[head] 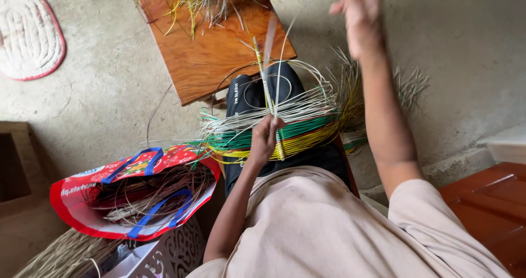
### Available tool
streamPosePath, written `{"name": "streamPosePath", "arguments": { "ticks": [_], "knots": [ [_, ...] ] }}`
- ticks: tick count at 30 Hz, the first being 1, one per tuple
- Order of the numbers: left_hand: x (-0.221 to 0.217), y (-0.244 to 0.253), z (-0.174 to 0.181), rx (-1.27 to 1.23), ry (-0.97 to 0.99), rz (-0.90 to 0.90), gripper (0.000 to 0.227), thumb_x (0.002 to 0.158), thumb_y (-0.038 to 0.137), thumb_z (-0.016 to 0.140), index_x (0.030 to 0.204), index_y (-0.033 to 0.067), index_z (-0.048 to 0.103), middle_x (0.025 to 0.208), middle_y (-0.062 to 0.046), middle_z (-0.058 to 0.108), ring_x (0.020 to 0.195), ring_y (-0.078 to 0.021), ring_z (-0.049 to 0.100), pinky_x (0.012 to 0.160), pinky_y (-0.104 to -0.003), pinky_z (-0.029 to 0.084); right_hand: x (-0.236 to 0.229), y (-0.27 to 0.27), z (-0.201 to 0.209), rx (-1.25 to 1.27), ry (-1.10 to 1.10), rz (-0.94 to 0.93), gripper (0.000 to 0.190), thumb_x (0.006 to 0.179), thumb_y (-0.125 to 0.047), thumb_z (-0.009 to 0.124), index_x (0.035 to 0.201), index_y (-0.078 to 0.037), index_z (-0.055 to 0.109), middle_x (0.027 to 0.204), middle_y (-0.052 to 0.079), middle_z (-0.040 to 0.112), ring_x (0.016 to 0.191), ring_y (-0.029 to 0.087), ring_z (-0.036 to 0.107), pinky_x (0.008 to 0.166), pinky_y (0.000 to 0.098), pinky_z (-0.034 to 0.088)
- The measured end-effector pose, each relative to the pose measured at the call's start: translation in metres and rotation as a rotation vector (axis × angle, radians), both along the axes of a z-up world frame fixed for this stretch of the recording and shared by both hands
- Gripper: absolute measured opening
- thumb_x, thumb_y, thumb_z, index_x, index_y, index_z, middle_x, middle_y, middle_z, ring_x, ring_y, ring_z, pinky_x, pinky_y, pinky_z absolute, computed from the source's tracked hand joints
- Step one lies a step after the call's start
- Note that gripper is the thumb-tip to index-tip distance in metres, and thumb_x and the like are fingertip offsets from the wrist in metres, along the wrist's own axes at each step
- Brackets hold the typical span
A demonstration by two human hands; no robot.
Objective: Weaving colorful plastic fibers around a bundle of sticks to assemble a broom head
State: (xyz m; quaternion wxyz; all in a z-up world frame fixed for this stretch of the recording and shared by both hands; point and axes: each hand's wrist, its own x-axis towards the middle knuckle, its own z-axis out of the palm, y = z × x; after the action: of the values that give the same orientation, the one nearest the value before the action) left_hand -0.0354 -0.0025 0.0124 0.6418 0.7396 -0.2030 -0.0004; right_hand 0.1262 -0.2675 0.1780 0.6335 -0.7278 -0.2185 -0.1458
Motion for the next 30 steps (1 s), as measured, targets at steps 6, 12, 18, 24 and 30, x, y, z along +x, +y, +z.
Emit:
{"name": "streamPosePath", "arguments": {
  "ticks": [6,12,18,24,30],
  "knots": [
    [0.039,0.009,0.042,-0.139,-0.026,0.175,0.033,0.113,0.022,0.043,0.096,0.0110,0.069,0.086,-0.010,0.069,0.083,-0.0271,0.066,0.085,-0.038,0.052,-0.088,0.074,-0.131,-0.261,0.333,0.371,0.015,0.096,-0.010,0.065,0.110,-0.006,0.063,0.100,0.005,0.055,0.097,0.020,0.058,0.077,0.0326,0.053],
    [0.042,-0.006,0.042,-0.176,-0.047,0.155,0.030,0.112,0.023,0.047,0.098,0.0100,0.070,0.089,-0.012,0.066,0.086,-0.0282,0.064,0.087,-0.039,0.051,-0.110,0.106,-0.159,-0.565,0.166,0.334,0.009,0.085,-0.002,0.067,0.084,-0.002,0.058,0.081,0.015,0.052,0.073,0.041,0.058,0.057,0.0485,0.046],
    [0.028,0.009,-0.031,0.004,-0.048,0.164,0.044,0.106,0.014,0.057,0.148,0.0062,0.051,0.125,-0.019,0.063,0.118,-0.0389,0.061,0.103,-0.051,0.048,-0.099,0.093,-0.173,-0.357,0.175,0.137,0.027,0.104,-0.023,0.066,0.081,-0.008,0.068,0.079,0.009,0.061,0.075,0.027,0.064,0.070,0.0380,0.050],
    [0.021,0.010,-0.070,0.569,-0.177,0.163,0.072,0.083,0.014,0.082,0.146,0.0003,0.050,0.131,-0.022,0.059,0.125,-0.0428,0.055,0.109,-0.054,0.042,-0.102,0.098,-0.156,-0.317,0.181,0.092,0.026,0.106,-0.019,0.065,0.082,-0.010,0.072,0.078,0.004,0.060,0.073,0.024,0.065,0.070,0.0350,0.051],
    [0.029,0.010,-0.090,0.723,-0.242,0.180,0.052,0.082,0.035,0.082,0.129,0.0182,0.066,0.131,-0.004,0.061,0.125,-0.0280,0.055,0.113,-0.048,0.036,-0.104,0.100,-0.139,-0.290,0.188,0.090,0.021,0.105,-0.016,0.065,0.088,-0.008,0.075,0.078,0.007,0.059,0.071,0.024,0.063,0.068,0.0373,0.050]
  ]
}}
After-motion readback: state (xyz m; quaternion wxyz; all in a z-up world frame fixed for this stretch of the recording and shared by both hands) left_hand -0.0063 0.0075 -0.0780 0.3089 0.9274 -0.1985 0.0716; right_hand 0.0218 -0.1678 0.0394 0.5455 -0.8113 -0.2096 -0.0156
